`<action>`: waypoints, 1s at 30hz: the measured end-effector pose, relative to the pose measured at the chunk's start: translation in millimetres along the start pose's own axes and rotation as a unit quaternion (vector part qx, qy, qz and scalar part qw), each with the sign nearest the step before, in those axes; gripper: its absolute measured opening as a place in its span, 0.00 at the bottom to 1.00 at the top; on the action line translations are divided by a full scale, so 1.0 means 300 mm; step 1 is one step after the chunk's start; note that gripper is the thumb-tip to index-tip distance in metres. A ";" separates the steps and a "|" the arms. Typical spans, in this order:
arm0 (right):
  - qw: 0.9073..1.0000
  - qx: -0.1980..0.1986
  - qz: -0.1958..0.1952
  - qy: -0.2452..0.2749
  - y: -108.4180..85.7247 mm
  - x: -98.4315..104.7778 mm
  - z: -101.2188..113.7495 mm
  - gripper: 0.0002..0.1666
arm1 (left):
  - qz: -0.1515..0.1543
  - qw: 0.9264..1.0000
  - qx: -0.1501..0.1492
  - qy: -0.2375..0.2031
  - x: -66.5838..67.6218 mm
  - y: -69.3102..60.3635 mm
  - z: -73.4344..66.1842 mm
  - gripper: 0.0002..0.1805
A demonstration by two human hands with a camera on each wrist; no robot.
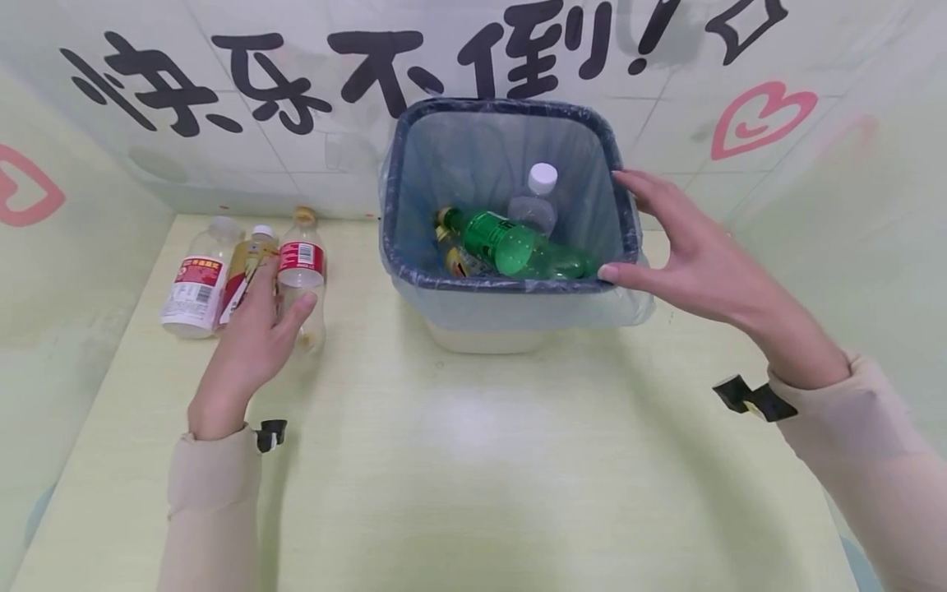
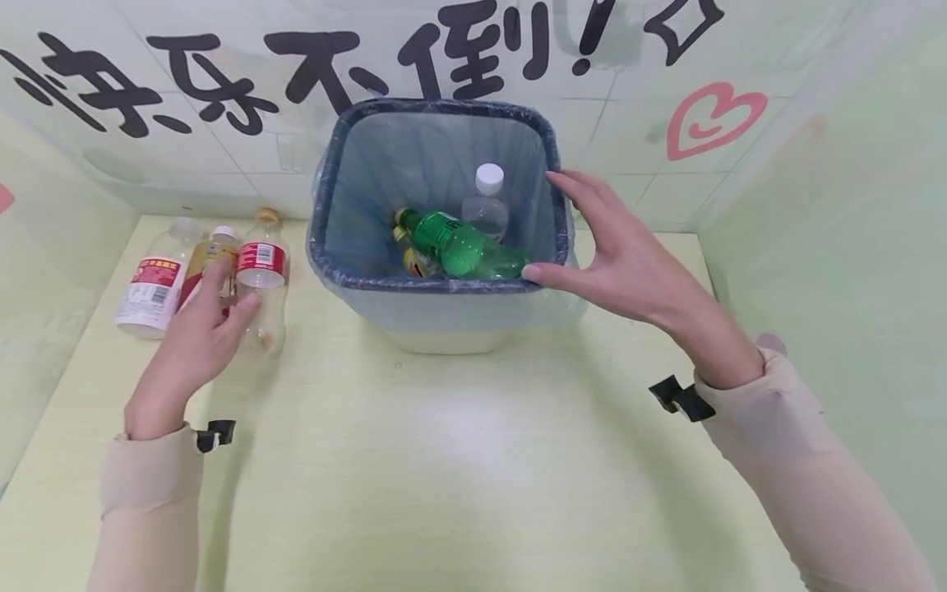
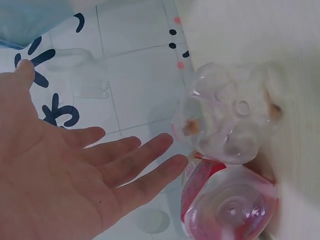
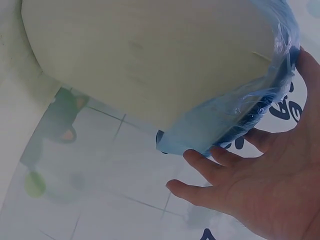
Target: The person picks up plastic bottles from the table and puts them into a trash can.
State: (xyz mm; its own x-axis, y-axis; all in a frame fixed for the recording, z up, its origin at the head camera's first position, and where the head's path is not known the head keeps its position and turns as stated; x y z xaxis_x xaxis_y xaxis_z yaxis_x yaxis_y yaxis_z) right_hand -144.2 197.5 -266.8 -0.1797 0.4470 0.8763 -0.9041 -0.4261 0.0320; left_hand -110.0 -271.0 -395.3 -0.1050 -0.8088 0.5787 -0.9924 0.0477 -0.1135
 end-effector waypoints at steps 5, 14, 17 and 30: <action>1.000 -0.006 0.002 0.011 0.001 -0.007 0.000 0.54 | 0.008 1.000 0.021 0.001 -0.003 0.022 0.016 0.47; 0.998 -0.003 0.011 0.067 0.002 -0.032 -0.006 0.53 | -0.004 1.000 0.016 -0.002 -0.016 0.054 0.046 0.48; 0.997 -0.005 0.012 0.077 0.000 -0.040 -0.008 0.52 | -0.006 1.000 0.018 0.004 -0.017 0.063 0.050 0.48; 0.983 -0.012 -0.004 0.181 -0.012 -0.104 -0.022 0.49 | -0.013 0.999 0.022 0.026 -0.034 0.117 0.067 0.49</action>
State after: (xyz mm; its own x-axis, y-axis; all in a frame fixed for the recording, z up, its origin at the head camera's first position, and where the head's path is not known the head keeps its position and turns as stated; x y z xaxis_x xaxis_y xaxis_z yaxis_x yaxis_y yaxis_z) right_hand -137.8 190.4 -297.4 -0.2948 0.7029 0.6473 -0.9141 -0.4047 0.0232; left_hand -142.5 -272.7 -421.4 -0.0833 -0.7775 0.6233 -0.9913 0.0006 -0.1317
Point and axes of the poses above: each hand's wrist, its own y-axis towards the middle knuckle, its own x-axis out of the back of the hand, z = x × y, the point moved 2 cm from there along y, towards the middle knuckle, and after that the axes turned 11 degrees about -y, right-handed, at the moved point
